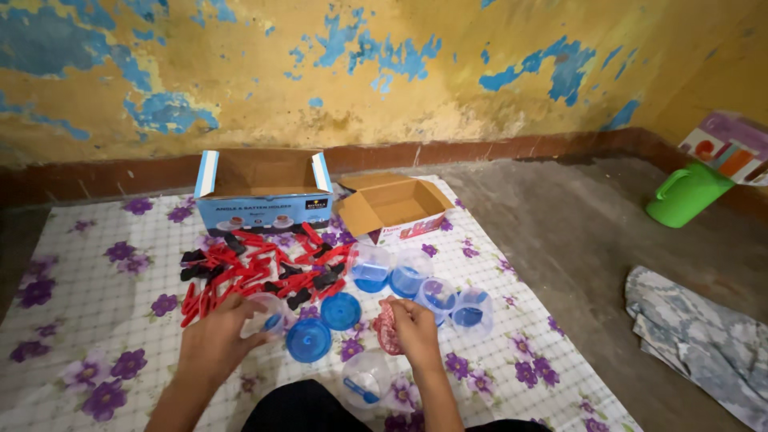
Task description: The person assembles plastic items by placing a net-like filter into a clear plastic cup and then attaching a blue lid.
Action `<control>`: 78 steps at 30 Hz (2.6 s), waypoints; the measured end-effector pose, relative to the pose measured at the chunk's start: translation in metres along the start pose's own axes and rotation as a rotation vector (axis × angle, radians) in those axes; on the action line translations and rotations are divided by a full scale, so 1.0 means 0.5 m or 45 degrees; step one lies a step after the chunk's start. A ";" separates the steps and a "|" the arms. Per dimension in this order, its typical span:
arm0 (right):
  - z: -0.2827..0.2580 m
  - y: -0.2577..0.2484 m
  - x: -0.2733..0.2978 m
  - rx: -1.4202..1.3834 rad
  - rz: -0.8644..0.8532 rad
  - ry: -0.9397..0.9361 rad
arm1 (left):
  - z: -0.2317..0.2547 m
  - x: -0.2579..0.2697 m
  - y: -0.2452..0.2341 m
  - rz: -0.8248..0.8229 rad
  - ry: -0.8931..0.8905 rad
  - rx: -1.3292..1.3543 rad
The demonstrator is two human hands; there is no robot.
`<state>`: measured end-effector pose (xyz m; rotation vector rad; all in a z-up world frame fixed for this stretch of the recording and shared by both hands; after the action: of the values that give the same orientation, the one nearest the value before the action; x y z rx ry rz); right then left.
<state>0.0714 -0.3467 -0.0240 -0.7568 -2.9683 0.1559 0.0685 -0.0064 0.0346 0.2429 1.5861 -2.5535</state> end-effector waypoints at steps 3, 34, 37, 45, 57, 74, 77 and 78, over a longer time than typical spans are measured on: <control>-0.010 0.010 -0.001 -0.169 -0.045 0.055 | 0.065 0.006 0.000 0.062 0.056 0.140; -0.086 0.021 0.030 -0.163 -0.015 -0.382 | 0.281 0.016 0.338 -0.369 -1.197 2.409; -0.175 0.054 0.101 0.083 -0.126 -0.653 | 0.269 0.006 0.374 -0.334 -1.259 2.533; -0.262 0.075 0.177 0.251 -0.209 -0.982 | 0.264 -0.001 0.381 -0.248 -1.262 2.635; -0.303 0.078 0.221 0.281 -0.103 -1.161 | 0.268 -0.004 0.333 -0.540 -1.030 2.726; -0.057 -0.017 0.022 0.209 0.435 -0.368 | 0.246 -0.012 0.455 -0.507 -0.916 2.268; 0.030 -0.009 -0.008 -0.019 0.317 0.050 | 0.216 -0.006 0.486 -0.450 -1.168 2.116; 0.036 -0.008 -0.011 -0.023 0.318 0.048 | 0.221 -0.006 0.482 -0.451 -1.164 2.115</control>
<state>0.0729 -0.3543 -0.0416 -1.1184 -2.8331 0.1273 0.1098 -0.2118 -0.1282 -0.9646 -0.9439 -2.7124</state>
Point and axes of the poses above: each hand's wrist, its own x-axis away from the middle knuckle, its own y-axis out of the palm, z = x × y, the point moved 9 cm from there along -x, towards the middle knuckle, and after that the axes turned 12 degrees about z, right-handed, at the moved point
